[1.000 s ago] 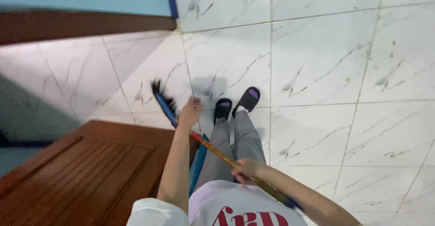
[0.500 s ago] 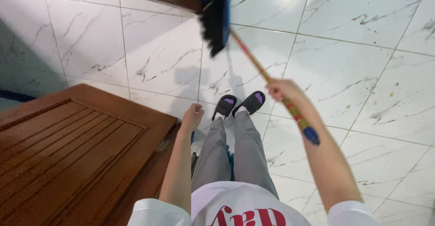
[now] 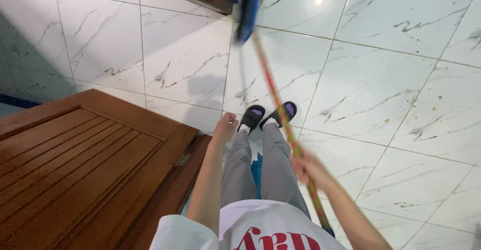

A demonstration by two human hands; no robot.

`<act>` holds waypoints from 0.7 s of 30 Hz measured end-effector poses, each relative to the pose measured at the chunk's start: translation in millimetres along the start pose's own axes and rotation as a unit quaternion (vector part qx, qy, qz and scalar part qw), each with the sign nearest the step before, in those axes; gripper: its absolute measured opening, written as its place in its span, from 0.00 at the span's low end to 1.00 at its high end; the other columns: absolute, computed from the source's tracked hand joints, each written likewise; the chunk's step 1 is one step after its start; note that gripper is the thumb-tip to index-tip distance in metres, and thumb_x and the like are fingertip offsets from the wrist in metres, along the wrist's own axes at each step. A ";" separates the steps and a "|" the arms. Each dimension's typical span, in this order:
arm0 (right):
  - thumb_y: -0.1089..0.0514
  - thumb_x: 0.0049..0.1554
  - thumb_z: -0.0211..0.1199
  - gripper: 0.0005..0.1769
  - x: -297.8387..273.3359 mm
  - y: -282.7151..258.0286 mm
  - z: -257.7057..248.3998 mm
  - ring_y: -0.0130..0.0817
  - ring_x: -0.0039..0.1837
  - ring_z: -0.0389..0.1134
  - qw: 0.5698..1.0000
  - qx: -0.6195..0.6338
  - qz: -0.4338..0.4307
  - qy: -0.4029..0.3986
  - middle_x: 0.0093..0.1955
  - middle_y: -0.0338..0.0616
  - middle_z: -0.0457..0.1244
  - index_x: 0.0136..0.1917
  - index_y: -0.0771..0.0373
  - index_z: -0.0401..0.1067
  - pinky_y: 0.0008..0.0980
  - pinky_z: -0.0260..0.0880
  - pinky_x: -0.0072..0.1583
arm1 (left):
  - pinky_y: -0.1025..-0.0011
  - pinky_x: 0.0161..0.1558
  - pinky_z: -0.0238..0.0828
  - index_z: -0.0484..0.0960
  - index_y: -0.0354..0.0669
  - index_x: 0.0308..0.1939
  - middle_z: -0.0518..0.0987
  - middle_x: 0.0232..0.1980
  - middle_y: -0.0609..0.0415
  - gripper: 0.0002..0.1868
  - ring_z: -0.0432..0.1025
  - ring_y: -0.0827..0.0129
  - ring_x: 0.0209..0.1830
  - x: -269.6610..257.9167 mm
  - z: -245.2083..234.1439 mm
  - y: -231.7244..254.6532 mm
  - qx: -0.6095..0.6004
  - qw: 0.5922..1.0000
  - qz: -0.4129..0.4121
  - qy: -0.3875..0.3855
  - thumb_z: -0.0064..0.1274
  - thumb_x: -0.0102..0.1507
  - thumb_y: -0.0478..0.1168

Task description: Sweeping a tiled floor using a broom and moving chairs to reach under them.

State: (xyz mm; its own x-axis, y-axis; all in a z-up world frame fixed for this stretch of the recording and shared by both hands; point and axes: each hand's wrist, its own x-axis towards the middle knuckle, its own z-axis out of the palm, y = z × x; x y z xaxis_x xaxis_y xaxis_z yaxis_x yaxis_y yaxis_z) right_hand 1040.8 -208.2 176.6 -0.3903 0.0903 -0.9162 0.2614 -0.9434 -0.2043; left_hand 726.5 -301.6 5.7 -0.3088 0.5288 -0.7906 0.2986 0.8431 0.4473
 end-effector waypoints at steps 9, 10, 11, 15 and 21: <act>0.56 0.63 0.67 0.19 79.2 156.7 31.5 0.22 0.25 0.60 0.968 -0.162 0.127 -0.145 0.28 0.33 0.62 0.63 0.70 0.74 0.23 0.59 0.28 | 0.61 0.53 0.75 0.75 0.42 0.58 0.80 0.56 0.47 0.19 0.77 0.56 0.54 -0.2 -9.9 2.6 0.024 0.998 -0.056 -0.005 0.52 0.65 0.44; 0.56 0.63 0.67 0.19 101.0 163.0 22.4 0.22 0.25 0.60 0.968 -0.161 0.127 -0.145 0.28 0.33 0.62 0.63 0.70 0.74 0.23 0.59 0.28 | 0.61 0.53 0.75 0.75 0.42 0.58 0.80 0.56 0.47 0.19 0.77 0.56 0.54 -1.6 -13.3 0.8 0.025 0.998 -0.056 -0.006 0.52 0.65 0.44; 0.55 0.62 0.65 0.20 123.0 168.9 12.4 0.22 0.27 0.62 0.966 -0.190 0.073 -0.158 0.30 0.33 0.64 0.63 0.67 0.73 0.24 0.62 0.30 | 0.60 0.52 0.75 0.75 0.42 0.58 0.80 0.56 0.47 0.18 0.77 0.55 0.54 -1.8 -15.7 -0.5 0.019 0.999 -0.037 -0.009 0.52 0.66 0.44; 0.53 0.58 0.64 0.26 219.7 181.7 -97.1 0.25 0.31 0.66 0.950 -0.289 -0.074 -0.092 0.32 0.39 0.66 0.68 0.65 0.73 0.23 0.69 0.32 | 0.59 0.52 0.75 0.77 0.40 0.57 0.83 0.53 0.45 0.15 0.78 0.54 0.54 -8.6 -30.9 7.8 0.017 0.999 -0.009 -0.051 0.47 0.71 0.44; 0.57 0.54 0.68 0.31 95.2 -126.7 -169.9 0.31 0.25 0.59 0.912 -0.386 0.060 0.122 0.30 0.46 0.64 0.70 0.64 0.70 0.32 0.61 0.28 | 0.60 0.51 0.75 0.74 0.43 0.59 0.79 0.57 0.48 0.18 0.76 0.56 0.55 -16.7 -32.3 -8.3 0.058 0.998 -0.038 -0.010 0.50 0.68 0.46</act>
State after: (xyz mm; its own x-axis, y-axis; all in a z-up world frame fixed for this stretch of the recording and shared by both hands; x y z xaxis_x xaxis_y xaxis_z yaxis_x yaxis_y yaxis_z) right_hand 1120.5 -25.8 56.8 -0.1344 0.1583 -0.9782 0.8700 -0.4537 -0.1930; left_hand 700.0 -314.2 28.7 -0.3163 0.4611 -0.8290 0.3787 0.8627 0.3353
